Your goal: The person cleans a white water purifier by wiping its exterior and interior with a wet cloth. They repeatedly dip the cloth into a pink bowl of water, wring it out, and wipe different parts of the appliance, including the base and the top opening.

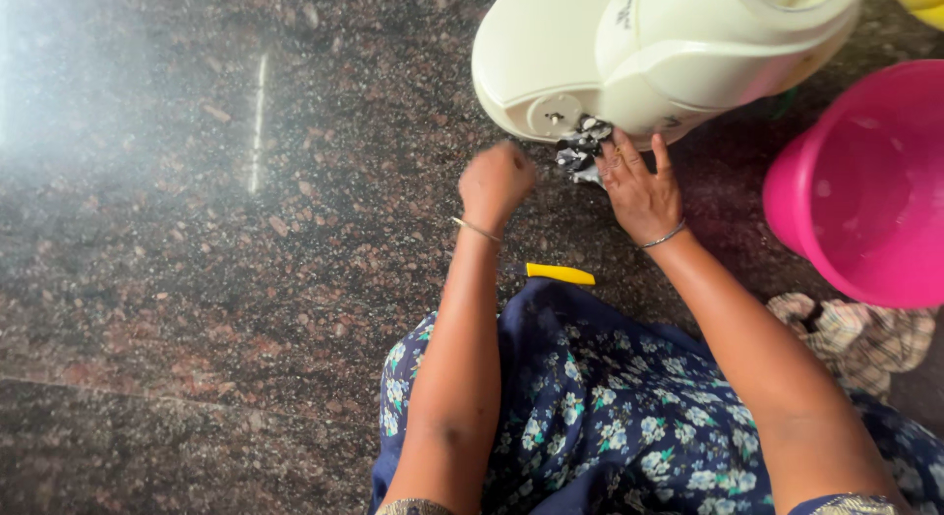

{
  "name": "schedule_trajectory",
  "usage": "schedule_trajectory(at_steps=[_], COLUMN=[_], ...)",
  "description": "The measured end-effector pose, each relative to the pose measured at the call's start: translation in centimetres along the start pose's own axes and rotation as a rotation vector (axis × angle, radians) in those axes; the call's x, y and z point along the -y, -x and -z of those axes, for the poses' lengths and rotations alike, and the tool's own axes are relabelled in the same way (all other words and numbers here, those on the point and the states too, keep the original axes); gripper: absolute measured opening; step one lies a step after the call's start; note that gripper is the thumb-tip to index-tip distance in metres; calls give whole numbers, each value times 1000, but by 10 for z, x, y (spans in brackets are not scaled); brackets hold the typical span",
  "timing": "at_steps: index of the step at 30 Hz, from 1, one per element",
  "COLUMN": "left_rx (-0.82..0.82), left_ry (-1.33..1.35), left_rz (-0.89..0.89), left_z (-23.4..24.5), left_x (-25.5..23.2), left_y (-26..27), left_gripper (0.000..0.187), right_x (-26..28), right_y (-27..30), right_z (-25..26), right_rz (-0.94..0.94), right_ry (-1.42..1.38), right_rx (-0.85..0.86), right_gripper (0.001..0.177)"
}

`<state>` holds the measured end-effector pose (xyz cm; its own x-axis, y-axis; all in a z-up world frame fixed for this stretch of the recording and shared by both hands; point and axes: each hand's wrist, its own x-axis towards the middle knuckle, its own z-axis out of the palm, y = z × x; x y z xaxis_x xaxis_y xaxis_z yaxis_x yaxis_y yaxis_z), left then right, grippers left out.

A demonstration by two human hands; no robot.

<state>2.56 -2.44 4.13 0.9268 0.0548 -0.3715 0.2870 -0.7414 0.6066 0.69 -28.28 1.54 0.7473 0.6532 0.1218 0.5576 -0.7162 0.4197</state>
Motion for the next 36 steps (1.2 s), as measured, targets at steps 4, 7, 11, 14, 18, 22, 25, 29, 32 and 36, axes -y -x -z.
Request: schedule_trajectory(at_steps=[4,7,11,14,18,22,25,29,32,36], left_rx=[338,694,1007,1059,1257,974,684,-91,-224,-452], left_ry=[-260,-381,-220,-103,309,42,104,150,43,282], left_rz=[-310,-651,-834,-760,-732,-250,-236,-526,-483,-341], left_z=[-45,-104,-203,-253,-252,-210,-166,-88,-32,15], left_x=[-28,-49,-47,-24,3,8,-22,-71,-119,-179], left_y=[59,128,241,292,296,305,327,327,268,144], left_gripper=[35,58,83,93,102,99,74,34,34,44], right_x=[0,-6,-54,-100,-144,-150,-122,-110,-128,-167], right_y=[24,57,80,53,23,4,15,48,50,49], right_z=[13,5,-10,3,44,94,78,36,18,21], right_rz=[-77,-256,-854,-1057,-844,-759,-795,-798,-869,-391], right_ry=[-11,-229,-548,-1177,-1418,-1244,-1718,-2029,-2250,-942], right_rx=[39,-18,112,145,388,432,281,-40,-263,-674], right_gripper=[25,18,31,28,27,32,35,33,25,31])
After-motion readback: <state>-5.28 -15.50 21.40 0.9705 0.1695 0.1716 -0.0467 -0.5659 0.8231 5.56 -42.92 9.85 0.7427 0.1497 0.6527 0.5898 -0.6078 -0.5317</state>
